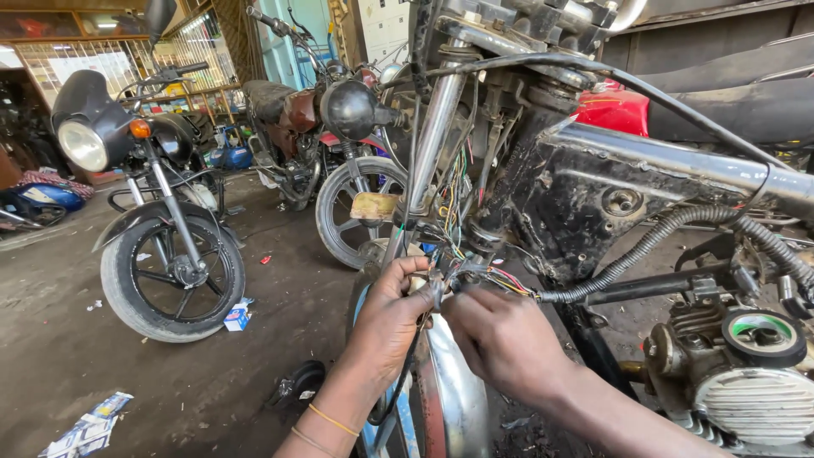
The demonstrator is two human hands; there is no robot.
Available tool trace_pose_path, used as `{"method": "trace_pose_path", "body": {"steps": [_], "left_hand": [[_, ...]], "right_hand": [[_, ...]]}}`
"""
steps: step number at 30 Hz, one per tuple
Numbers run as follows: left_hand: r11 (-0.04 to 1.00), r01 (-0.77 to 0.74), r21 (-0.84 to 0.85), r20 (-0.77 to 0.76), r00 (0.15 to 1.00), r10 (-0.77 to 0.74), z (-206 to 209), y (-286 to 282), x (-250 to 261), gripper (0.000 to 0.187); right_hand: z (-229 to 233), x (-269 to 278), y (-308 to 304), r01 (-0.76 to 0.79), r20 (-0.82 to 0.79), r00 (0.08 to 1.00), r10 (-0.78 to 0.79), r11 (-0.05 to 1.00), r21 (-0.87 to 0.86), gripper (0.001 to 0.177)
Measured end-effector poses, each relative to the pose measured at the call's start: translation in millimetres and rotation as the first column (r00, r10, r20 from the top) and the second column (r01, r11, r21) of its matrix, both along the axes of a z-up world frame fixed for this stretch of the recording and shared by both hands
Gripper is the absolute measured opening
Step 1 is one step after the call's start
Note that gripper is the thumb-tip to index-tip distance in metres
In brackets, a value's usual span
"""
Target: Connecting electrical wire harnesses on a motorcycle.
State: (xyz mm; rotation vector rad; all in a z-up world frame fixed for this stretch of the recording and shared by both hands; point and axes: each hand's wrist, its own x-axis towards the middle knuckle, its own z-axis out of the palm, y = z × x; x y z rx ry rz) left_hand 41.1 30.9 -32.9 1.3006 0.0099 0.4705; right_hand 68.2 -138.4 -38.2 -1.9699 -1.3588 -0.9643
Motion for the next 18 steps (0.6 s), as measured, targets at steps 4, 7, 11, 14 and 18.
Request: {"method": "trace_pose_path", "body": {"steps": [4,7,11,14,18], "left_hand": [[0.997,-0.039,0.067,-0.027,0.999,0.041,-5,4,1,0.024],[0.999,-0.009,-0.045,-0.07,0.998,0.006,-3,-1,3,0.023],[0.948,0.059,-0.313,-0.07,0.994,-0.085,6,-11,4,0.026],[0.916,0.132,-0.378,-0.083,0.981,-0.176,10,-21,-1,0.033],[0.934,0.171,-0.313,-0.141,0.964,-0.224,22,-22,-9,0.034]], "right_hand": [[-33,-10,-8,-0.217,-0.169,0.974,0.15,0.837,-0.503,0.019],[-38,3,-11,0.011,-0.18,0.962,-0.204,0.688,-0.725,0.008],[-49,29,-15,0.03,-0.177,0.962,-0.21,0.722,-0.691,0.01],[-55,42,-5,0.167,-0.133,0.921,-0.366,0.68,-0.714,0.009],[-50,23,8,0.114,-0.27,0.832,-0.485,0.626,-0.772,0.02]]}}
